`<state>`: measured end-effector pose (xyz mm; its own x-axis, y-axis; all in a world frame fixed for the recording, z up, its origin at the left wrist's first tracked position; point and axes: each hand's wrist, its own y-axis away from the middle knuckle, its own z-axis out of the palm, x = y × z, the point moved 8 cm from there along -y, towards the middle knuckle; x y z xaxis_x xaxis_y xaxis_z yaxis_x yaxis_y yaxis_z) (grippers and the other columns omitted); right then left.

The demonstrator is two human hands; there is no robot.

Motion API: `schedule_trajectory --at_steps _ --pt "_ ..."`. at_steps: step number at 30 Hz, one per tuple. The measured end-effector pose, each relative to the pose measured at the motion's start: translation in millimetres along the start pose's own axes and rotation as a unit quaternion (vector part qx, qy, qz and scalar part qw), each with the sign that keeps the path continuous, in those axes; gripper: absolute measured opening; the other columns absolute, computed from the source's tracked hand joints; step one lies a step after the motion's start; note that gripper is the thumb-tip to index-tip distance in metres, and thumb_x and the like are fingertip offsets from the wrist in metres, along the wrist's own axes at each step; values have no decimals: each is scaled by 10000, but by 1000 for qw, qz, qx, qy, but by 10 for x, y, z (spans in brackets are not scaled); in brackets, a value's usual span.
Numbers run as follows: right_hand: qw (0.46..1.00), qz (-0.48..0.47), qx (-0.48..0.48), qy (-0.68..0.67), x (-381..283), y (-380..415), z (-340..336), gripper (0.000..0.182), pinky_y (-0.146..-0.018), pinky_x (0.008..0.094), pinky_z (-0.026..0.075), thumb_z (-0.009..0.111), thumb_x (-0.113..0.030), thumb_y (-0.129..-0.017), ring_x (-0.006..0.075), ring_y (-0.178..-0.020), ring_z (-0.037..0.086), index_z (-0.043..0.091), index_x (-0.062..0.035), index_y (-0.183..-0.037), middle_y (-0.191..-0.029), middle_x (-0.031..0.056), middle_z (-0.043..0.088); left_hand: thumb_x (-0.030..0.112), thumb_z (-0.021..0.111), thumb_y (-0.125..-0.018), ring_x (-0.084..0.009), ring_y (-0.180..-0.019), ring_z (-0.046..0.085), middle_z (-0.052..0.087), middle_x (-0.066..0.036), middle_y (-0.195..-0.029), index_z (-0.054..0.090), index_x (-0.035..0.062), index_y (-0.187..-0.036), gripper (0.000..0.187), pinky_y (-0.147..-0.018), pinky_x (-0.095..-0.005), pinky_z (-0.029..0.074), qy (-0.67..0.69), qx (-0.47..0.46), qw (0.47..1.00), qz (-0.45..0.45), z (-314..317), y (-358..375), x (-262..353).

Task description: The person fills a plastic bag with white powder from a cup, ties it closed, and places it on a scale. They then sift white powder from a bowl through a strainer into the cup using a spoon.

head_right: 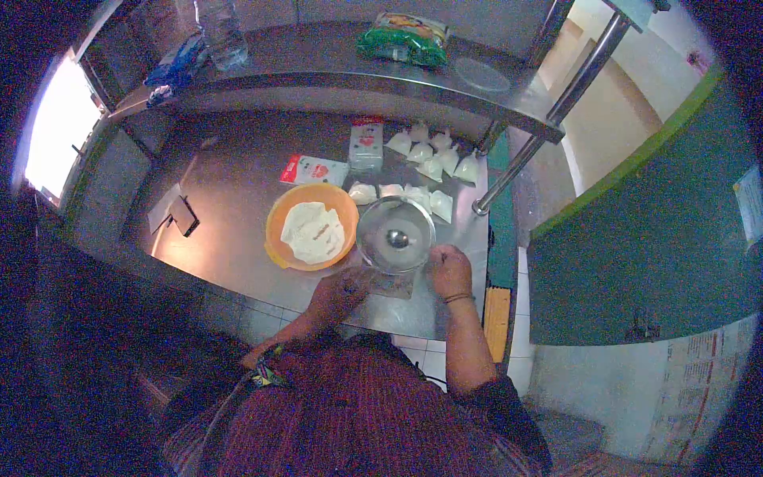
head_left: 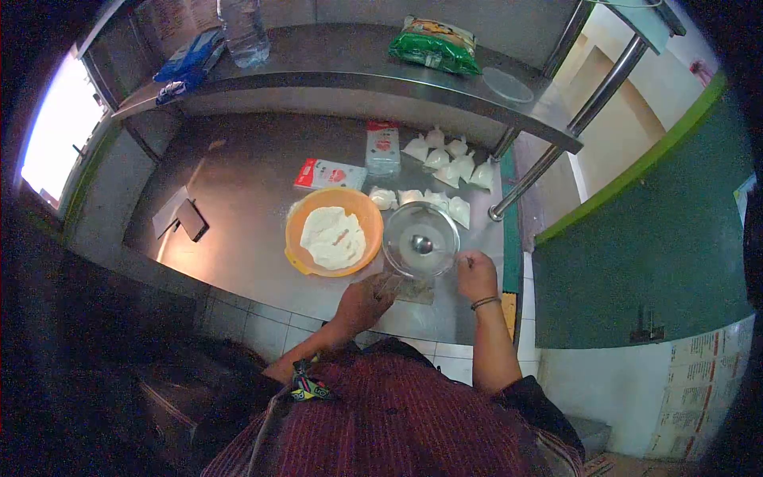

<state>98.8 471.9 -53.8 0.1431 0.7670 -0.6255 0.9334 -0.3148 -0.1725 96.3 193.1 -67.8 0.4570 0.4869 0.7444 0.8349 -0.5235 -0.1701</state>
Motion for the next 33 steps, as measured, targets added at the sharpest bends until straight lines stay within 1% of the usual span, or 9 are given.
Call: schedule_trajectory --at_steps 3,5,7,11,14,19,22,24,33 --pt "999 32 -35 10 -10 -25 -40 277 -866 477 530 560 -291 -966 403 -976 666 713 -60 -968 -1013 198 699 272 646 -929 -433 -949 669 681 -224 -1136 599 69 -1321 444 -831 -503 539 8 -37 996 -86 -26 9 -43" --pt "998 58 -21 34 11 -21 -65 268 -862 480 531 563 -287 -967 399 -978 668 711 -64 -960 -1006 193 701 282 653 -923 -433 -950 669 679 -228 -1147 596 73 -1331 462 -834 -502 539 9 -31 996 -82 -63 32 -7" --pt "998 -46 33 -8 -53 -13 -23 186 -819 427 543 620 -192 -927 365 -906 696 707 -33 -973 -955 203 714 293 660 -917 -434 -951 669 677 -231 -1158 593 76 -1340 480 -837 -500 538 10 -29 997 -71 -54 26 9" --pt "999 -31 -19 35 -165 62 -89 178 -819 413 546 620 -190 -940 364 -908 696 698 -37 -985 -948 195 716 288 672 -907 -426 -970 671 672 -233 -1174 595 77 -1336 484 -852 -489 538 16 -16 997 -70 -66 17 -34" --pt "1000 -11 25 2 -265 160 -286 158 -799 437 544 603 -169 -965 372 -878 689 681 -40 -1010 -928 190 708 286 672 -906 -422 -981 672 674 -230 -1171 602 83 -1329 474 -862 -485 537 5 -22 996 -85 -68 46 -41" --pt "971 -194 136 34 -582 401 -358 165 -812 470 516 570 -111 -984 381 -892 655 655 -39 -1106 -967 175 684 287 672 -908 -420 -993 670 678 -230 -1164 608 79 -1318 464 -871 -485 535 26 -11 998 -57 -72 18 -15" --pt "982 -166 71 56 -325 424 -97 197 -839 460 508 571 -90 -968 377 -926 646 648 -39 -1142 -986 170 680 273 674 -912 -414 -999 672 678 -228 -1174 605 69 -1316 458 -877 -482 535 16 -18 997 -71 -26 26 -51" --pt "983 -159 82 45 -404 476 -157 206 -842 462 508 567 -83 -963 375 -929 646 649 -40 -1148 -981 169 679 263 678 -911 -415 -1006 671 675 -227 -1187 601 53 -1315 462 -880 -479 535 -1 7 1000 -30 -23 19 -42" --pt "987 -117 80 74 -408 577 -213 240 -850 456 520 530 -78 -973 368 -944 661 651 -44 -1177 -995 170 692 280 693 -898 -435 -1006 668 668 -258 -1182 606 21 -1295 482 -875 -493 537 -4 -1 999 -46 19 46 -56"
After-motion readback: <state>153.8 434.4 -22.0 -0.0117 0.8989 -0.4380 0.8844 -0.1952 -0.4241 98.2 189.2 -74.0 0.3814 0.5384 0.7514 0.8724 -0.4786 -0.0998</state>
